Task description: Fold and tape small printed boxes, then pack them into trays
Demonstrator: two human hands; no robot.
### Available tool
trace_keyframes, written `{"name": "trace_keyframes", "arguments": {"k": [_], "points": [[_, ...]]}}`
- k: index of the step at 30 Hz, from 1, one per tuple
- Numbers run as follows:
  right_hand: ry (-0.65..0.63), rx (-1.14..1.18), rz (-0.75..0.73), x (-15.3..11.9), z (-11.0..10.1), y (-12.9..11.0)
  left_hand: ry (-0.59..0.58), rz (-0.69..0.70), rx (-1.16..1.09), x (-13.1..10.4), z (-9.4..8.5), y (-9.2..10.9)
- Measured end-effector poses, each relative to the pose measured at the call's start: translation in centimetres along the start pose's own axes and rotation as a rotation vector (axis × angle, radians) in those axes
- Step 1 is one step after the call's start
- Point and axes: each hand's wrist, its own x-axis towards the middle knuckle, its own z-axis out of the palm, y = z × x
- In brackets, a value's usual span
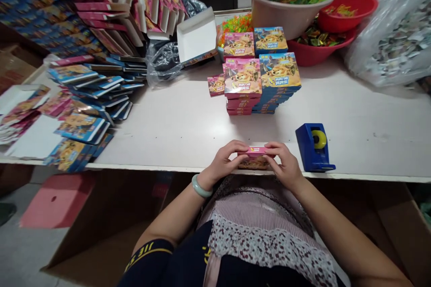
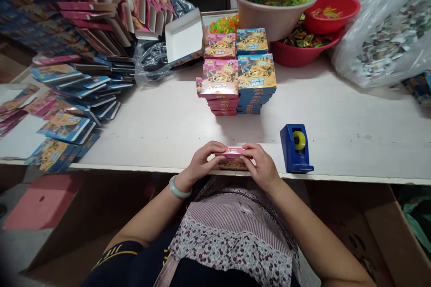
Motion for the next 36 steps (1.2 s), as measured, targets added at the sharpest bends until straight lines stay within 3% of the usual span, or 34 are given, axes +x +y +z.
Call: {"name": "trace_keyframes", "arguments": {"k": [2,4,8,11,14,20,23,28,31,33,36], "points": [[-0.008,0.040,0.111,-0.6,-1.1,-0.3,0.065,-0.071,-0.039,0.4,0.8,0.3],[0.041,0.029,0.234,-1.7,-3.5,-0.3,0.125,-0.058,-0.059,0.7,1.5,0.6],[0.284,-0.340,0.479,-4.8,-9.8,0.8,0.237,0.040,0.015,1.0,2.6,0.3],[0.255,-0.580,0.635,-5.8,-12.4,1.7,0.209,0.091,0.094,1.3,2.9,-0.5],[0.196,-0.569,0.710,-5.6,-12.3,2.6,0.191,0.097,0.159,1.7,2.9,-0.7],[0.522,0.061,0.778,-6.9,-10.1,3.3,0.189,0.087,0.224,1.8,2.9,-0.5],[0.590,0.167,0.813,-8.0,-9.4,3.1,0.184,0.093,0.226,1.9,2.8,-0.7],[0.496,-0.220,0.706,-8.7,-9.7,3.3,0.139,0.085,0.215,2.1,2.7,-0.5],[0.356,-0.329,0.711,-8.6,-10.1,2.3,0.117,0.089,0.206,2.0,2.8,-0.5],[0.243,-0.201,0.713,-7.9,-9.5,0.7,0.116,0.096,0.217,1.9,3.0,-0.5],[0.133,0.182,0.660,-5.0,-6.9,-2.1,0.107,0.109,0.221,1.9,3.1,-0.2]]}}
